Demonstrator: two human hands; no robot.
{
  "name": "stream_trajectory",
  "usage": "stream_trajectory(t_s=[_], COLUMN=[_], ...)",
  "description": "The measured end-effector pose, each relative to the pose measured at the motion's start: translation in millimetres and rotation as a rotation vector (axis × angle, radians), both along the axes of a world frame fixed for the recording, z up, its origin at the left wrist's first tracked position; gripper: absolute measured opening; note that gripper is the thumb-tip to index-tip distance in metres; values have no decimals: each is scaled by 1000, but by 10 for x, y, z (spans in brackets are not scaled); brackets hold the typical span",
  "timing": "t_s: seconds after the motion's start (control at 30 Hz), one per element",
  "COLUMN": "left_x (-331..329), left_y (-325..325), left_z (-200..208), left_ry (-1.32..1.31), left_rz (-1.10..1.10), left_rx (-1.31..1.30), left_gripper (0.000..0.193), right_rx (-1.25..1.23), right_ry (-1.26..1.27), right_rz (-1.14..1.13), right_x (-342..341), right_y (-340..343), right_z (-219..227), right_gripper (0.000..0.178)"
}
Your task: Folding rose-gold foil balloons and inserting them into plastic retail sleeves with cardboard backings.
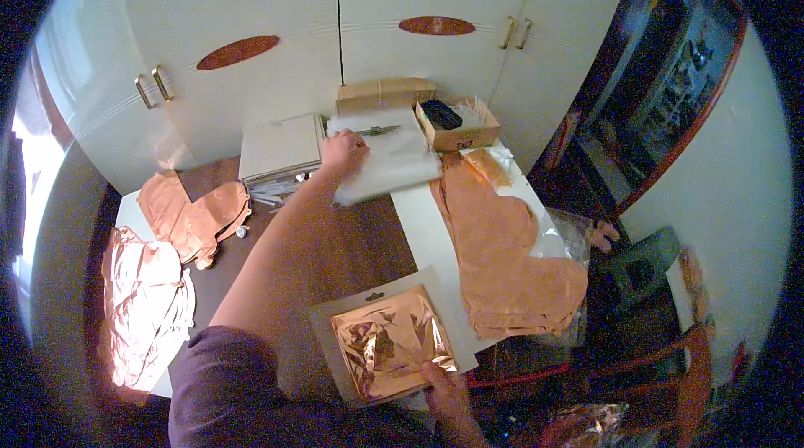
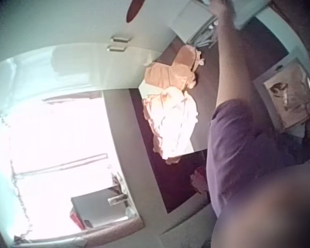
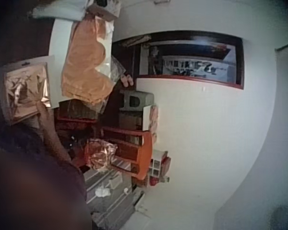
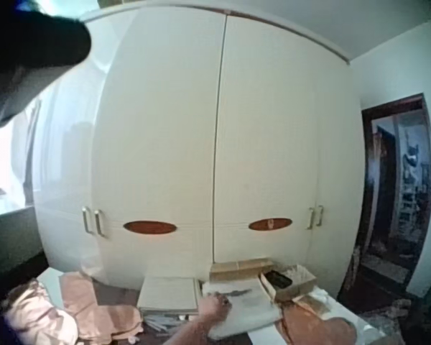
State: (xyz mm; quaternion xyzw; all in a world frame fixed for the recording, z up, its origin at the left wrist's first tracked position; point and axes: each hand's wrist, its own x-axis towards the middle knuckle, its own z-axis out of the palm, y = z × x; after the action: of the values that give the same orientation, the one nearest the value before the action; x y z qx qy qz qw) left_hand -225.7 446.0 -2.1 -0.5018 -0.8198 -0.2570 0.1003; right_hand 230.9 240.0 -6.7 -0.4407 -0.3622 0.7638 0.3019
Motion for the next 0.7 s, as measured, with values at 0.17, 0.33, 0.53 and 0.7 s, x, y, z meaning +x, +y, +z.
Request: stream_trajectory(t_s=[0.17, 0.33, 0.53, 0.7], left_x=[111, -21, 764, 1321], left_y=[40, -49, -866, -2164], left_z=[-76, -55, 905, 716], left_ry=[39, -90, 165, 224], left_rz=[11, 45, -123, -256], left_rx=[109, 117, 387, 207], left_gripper=[21, 18, 11, 9], right_rx=[70, 85, 214, 175], right_ry=[73, 61, 136, 166], right_rz=[-112, -122, -129, 65], right_x=[57, 127, 266, 395], right_y=[-7, -68, 53, 117], right_z=[198, 203, 329, 372], right_gripper=[53, 47, 56, 65])
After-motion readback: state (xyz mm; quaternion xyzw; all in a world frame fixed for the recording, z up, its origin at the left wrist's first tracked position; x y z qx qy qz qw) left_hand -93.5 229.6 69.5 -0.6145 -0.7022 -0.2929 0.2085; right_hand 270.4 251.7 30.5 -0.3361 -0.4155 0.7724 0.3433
